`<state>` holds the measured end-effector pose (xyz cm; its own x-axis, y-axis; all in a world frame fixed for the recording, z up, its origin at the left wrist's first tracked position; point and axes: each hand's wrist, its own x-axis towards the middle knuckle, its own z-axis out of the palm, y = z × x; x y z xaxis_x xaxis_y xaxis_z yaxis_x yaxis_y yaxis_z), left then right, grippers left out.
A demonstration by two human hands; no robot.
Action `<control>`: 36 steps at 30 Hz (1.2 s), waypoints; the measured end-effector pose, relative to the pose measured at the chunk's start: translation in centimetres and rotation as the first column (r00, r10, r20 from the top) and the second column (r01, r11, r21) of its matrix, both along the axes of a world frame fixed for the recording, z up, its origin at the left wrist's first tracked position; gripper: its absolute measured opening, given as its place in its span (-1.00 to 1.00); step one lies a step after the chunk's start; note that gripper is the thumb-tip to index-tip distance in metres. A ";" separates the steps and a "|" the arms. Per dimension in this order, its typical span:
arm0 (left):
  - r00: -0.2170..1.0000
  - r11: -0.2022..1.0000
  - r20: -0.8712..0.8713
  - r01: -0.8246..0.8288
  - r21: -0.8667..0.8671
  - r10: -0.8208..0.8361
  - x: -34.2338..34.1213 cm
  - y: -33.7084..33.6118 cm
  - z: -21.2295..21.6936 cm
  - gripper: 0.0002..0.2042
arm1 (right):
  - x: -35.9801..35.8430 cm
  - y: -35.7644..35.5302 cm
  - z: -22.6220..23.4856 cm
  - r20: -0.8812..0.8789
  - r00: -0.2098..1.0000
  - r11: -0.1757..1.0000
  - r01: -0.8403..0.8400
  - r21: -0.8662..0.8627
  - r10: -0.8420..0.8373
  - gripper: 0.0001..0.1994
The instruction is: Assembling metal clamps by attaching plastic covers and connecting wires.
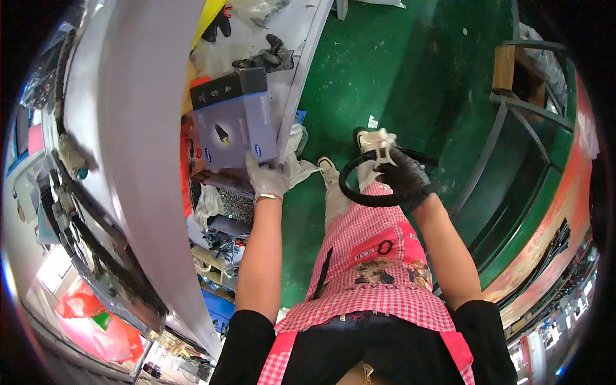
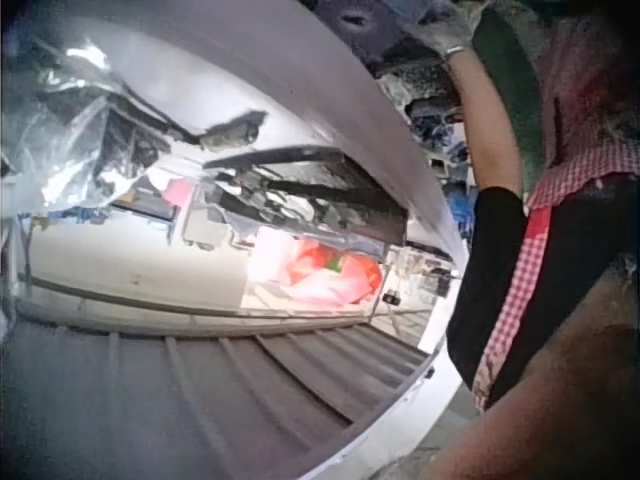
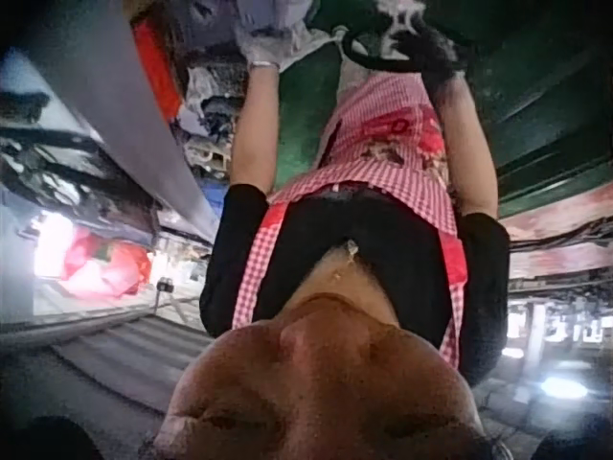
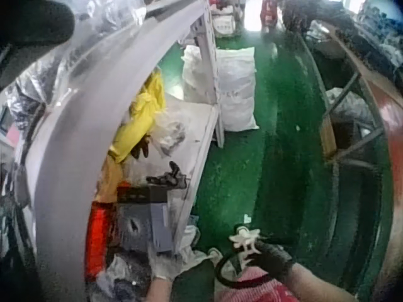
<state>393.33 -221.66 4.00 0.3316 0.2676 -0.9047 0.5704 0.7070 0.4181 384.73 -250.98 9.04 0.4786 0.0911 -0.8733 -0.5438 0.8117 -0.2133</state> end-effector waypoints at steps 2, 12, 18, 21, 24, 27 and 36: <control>0.999 0.999 0.049 -0.015 -0.030 0.016 -0.5 0.4 0.6 -0.62 | 1.4 1.4 -0.8 0.052 0.995 0.996 -0.086 -0.038 0.088 -0.73; 0.827 0.954 0.495 -0.155 -0.255 0.267 3.6 9.1 12.7 -0.70 | 7.4 9.7 -3.0 0.266 0.936 0.942 -0.147 -0.302 0.231 -0.78; 0.815 0.947 0.505 -0.158 -0.280 0.285 3.2 10.8 11.8 -0.67 | 18.1 20.3 -3.5 0.027 0.566 0.358 -0.482 -0.800 0.824 -0.61; 0.810 0.929 0.524 -0.069 -0.362 0.265 2.9 12.0 11.3 -0.68 | 21.4 22.3 -0.7 -0.124 0.584 0.309 -0.584 -0.751 0.802 -0.43; 0.825 0.922 0.517 -0.014 -0.387 0.229 3.3 11.7 11.6 -0.70 | 25.0 25.4 -4.0 -0.188 0.595 0.203 -0.528 -0.825 0.782 -0.33; 0.840 0.930 0.491 -0.041 -0.366 0.230 3.2 11.7 12.3 -0.71 | 24.0 26.2 -4.6 -0.236 0.629 0.182 -0.526 -0.831 0.741 -0.31; 0.846 0.873 0.470 0.010 -0.487 0.252 3.1 12.5 12.1 -0.73 | 21.9 25.0 -5.3 -0.101 0.630 0.104 -0.281 -0.954 0.770 -0.49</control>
<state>396.47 -209.16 16.11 0.7653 -0.0597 -0.6409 0.2669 0.9355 0.2316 406.65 -225.99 3.77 0.9083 -0.1720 -0.3814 -0.4160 -0.4684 -0.7795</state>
